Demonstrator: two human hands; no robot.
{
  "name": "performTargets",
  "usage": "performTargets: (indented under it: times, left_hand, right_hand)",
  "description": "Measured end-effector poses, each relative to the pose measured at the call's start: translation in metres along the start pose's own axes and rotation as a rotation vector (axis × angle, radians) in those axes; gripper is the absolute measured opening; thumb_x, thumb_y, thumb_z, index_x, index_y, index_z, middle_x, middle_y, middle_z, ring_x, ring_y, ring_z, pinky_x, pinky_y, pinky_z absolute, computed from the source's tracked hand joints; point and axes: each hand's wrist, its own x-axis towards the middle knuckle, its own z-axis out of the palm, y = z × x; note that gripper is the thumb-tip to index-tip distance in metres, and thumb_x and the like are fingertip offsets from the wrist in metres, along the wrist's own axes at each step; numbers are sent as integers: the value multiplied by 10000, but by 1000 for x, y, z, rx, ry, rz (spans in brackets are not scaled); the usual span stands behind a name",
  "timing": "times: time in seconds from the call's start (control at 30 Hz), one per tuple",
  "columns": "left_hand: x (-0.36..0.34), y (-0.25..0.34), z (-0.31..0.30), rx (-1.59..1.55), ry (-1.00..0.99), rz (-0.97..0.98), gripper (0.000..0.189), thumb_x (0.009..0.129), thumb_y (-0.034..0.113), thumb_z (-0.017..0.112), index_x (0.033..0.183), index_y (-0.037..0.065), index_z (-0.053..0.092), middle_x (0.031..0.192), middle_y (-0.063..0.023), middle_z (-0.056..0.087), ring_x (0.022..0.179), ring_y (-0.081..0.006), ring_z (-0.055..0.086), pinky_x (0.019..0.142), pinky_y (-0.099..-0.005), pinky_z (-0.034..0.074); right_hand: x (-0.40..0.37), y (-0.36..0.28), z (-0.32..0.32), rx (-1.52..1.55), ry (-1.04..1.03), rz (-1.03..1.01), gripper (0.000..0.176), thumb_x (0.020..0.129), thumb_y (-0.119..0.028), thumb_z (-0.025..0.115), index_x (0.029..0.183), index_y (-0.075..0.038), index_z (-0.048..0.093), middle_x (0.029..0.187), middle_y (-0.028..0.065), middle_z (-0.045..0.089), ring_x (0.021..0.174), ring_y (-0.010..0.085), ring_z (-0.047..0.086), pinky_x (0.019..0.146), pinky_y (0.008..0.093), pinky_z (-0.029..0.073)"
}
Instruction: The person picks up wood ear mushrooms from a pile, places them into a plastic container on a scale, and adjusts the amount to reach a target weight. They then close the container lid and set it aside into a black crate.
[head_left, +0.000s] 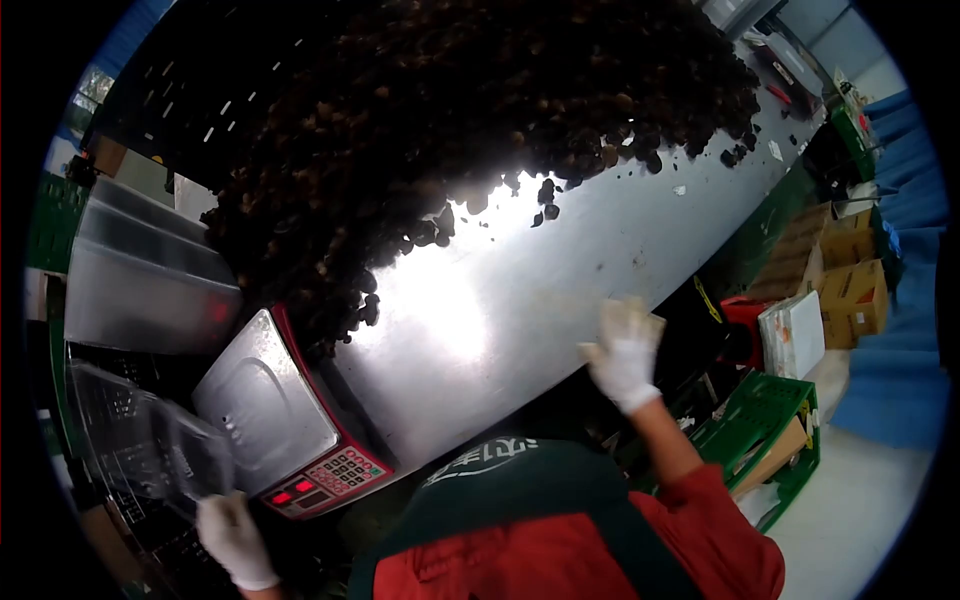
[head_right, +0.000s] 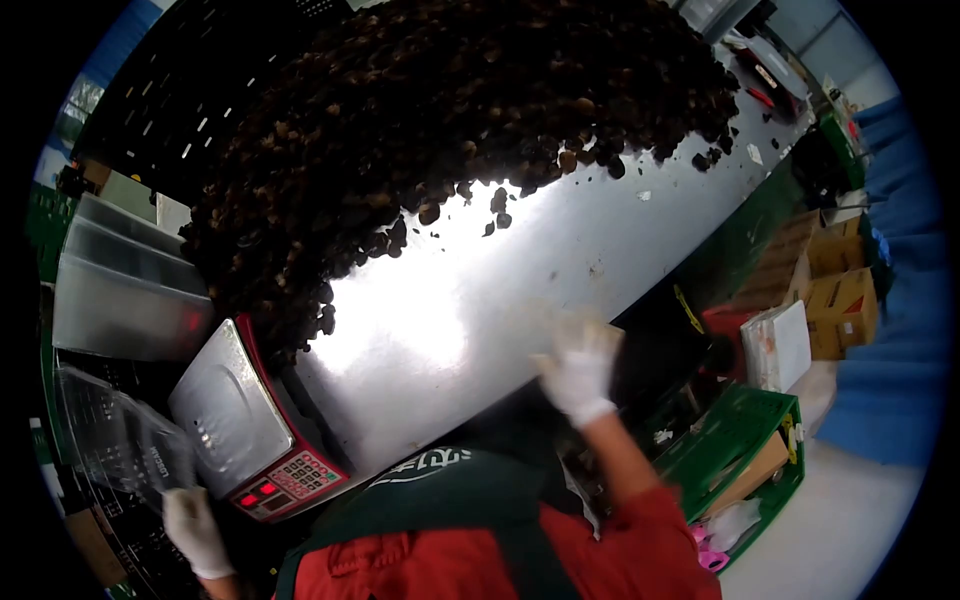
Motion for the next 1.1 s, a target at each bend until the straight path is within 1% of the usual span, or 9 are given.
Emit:
performTargets:
  times: [0.1,0.23,0.33,0.43,0.57,0.77,0.9,0.97,1.1]
  left_hand:
    - [-41,22,39,11,-63,-143,210,780,86,712,757,35,510,689,-121,513,642,-319,525,604,-412,421]
    - [-58,18,71,128,-313,-314,279,713,122,765,880,30,561,848,-127,580,809,-335,568,714,-415,458]
    - [-20,91,43,154,-74,-128,494,658,116,800,1086,7,579,1081,-157,582,1027,-349,552,870,-409,453]
    - [17,156,51,-329,-136,59,685,633,106,816,1245,-10,531,1218,-186,540,1165,-352,504,992,-408,404]
    - [69,258,156,-649,-315,343,653,753,219,766,1291,-22,484,1266,-227,511,1157,-397,493,995,-436,404]
    - [133,340,281,-503,-276,369,815,826,431,671,1385,-58,335,1410,-295,341,1334,-437,306,1116,-487,259]
    - [139,348,299,-318,-269,291,841,844,484,617,1398,-69,308,1457,-292,276,1383,-434,221,1146,-483,174]
    - [133,353,296,-294,-292,310,862,847,516,598,1406,-68,298,1472,-294,249,1390,-435,207,1148,-486,159]
    - [121,363,289,-426,-380,585,899,830,527,615,1421,-58,271,1493,-274,215,1401,-402,206,1156,-471,159]
  right_hand:
    - [-45,110,-7,-292,202,257,755,812,-301,669,1434,-34,337,1447,312,282,1334,456,290,1079,631,179]
    - [16,61,-19,-19,115,9,702,818,-215,653,1414,7,356,1445,315,289,1326,446,303,1086,558,242]
    - [101,6,-1,260,220,-300,576,812,-117,627,1340,12,435,1317,303,448,1169,443,454,1027,498,352]
    - [184,-20,-2,338,314,-387,494,816,-82,601,1297,-44,498,1234,213,530,1074,380,528,913,441,442]
    - [257,-8,8,206,135,-423,268,801,-87,598,1066,-75,632,1007,128,611,930,320,595,781,424,499]
    - [280,18,-19,545,442,-352,154,828,-51,548,954,-40,637,880,139,623,763,350,601,713,426,498]
    - [219,0,-12,456,153,-684,178,805,-43,575,972,-36,636,938,114,632,858,284,610,759,403,488]
    - [203,-14,1,456,188,-805,224,779,-50,606,1001,-43,638,992,91,630,938,250,601,805,377,477]
    - [228,-7,0,368,295,-653,367,744,-52,652,1108,-42,610,1120,115,593,1049,305,543,918,422,426]
